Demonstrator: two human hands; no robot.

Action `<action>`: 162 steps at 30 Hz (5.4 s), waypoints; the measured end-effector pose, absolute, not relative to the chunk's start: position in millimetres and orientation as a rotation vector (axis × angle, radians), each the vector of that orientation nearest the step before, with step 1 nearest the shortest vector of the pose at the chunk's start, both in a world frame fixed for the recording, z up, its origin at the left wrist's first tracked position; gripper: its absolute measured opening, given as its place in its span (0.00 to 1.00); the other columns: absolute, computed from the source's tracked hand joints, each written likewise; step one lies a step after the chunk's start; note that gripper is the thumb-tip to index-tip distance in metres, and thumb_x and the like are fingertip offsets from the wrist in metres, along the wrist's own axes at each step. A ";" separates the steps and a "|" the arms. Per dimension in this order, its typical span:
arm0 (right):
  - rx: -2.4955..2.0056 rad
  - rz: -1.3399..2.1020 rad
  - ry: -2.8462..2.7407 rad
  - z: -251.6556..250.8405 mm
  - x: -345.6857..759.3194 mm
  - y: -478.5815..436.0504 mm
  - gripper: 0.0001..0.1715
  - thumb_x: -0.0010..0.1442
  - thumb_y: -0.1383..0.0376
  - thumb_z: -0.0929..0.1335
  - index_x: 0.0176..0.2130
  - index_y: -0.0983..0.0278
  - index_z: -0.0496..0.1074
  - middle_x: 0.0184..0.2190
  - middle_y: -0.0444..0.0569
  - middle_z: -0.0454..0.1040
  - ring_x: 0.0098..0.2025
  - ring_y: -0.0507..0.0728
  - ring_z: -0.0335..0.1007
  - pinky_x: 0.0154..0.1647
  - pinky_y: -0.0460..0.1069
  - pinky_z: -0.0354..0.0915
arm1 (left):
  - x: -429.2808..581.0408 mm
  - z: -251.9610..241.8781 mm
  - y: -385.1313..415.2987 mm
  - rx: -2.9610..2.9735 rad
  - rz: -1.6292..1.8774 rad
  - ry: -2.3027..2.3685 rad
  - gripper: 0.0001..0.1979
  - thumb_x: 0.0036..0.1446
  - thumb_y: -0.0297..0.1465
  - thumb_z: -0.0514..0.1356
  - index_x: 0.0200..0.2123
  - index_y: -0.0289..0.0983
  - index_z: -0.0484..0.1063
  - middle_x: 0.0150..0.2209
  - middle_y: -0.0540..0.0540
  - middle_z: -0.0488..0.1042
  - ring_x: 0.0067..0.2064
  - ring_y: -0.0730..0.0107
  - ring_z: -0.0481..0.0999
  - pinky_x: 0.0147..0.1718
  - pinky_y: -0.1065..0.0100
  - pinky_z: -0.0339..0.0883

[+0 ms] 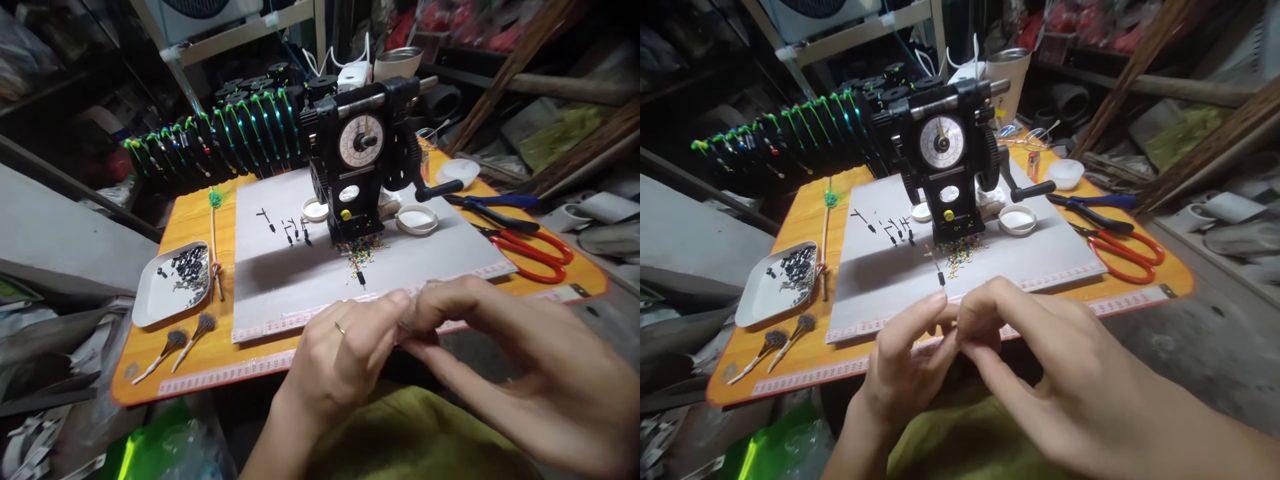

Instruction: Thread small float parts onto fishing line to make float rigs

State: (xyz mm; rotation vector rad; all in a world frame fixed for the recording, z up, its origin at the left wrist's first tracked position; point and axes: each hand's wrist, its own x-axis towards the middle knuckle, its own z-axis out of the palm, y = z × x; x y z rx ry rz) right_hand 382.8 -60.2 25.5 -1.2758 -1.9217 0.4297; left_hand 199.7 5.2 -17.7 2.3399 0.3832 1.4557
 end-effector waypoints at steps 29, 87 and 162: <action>-0.942 0.036 -2.118 1.7 379.8 -43.1 0.21 0.64 0.76 0.67 0.56 0.63 0.71 0.46 0.52 0.81 0.48 0.59 0.79 0.54 0.52 0.75 | 179.1 -5.8 -16.0 1.601 1.371 0.820 0.07 0.63 0.22 0.64 0.33 0.37 0.76 0.28 0.52 0.76 0.24 0.78 0.73 0.23 0.76 0.69; -0.820 -0.033 -1.952 1.2 349.2 -24.2 0.06 0.63 0.74 0.69 0.38 0.64 0.72 0.38 0.52 0.77 0.41 0.57 0.75 0.42 0.50 0.75 | 176.7 5.5 -13.5 1.538 1.285 0.858 0.05 0.61 0.23 0.65 0.33 0.37 0.75 0.30 0.50 0.75 0.31 0.75 0.74 0.29 0.76 0.71; -1.040 0.757 -1.752 4.6 337.8 -31.7 0.09 0.67 0.72 0.66 0.34 0.63 0.71 0.30 0.46 0.71 0.32 0.51 0.70 0.27 0.42 0.67 | 184.4 -25.2 -27.0 1.099 1.414 0.773 0.04 0.57 0.27 0.71 0.31 0.41 0.83 0.35 0.50 0.74 0.26 0.80 0.75 0.25 0.78 0.73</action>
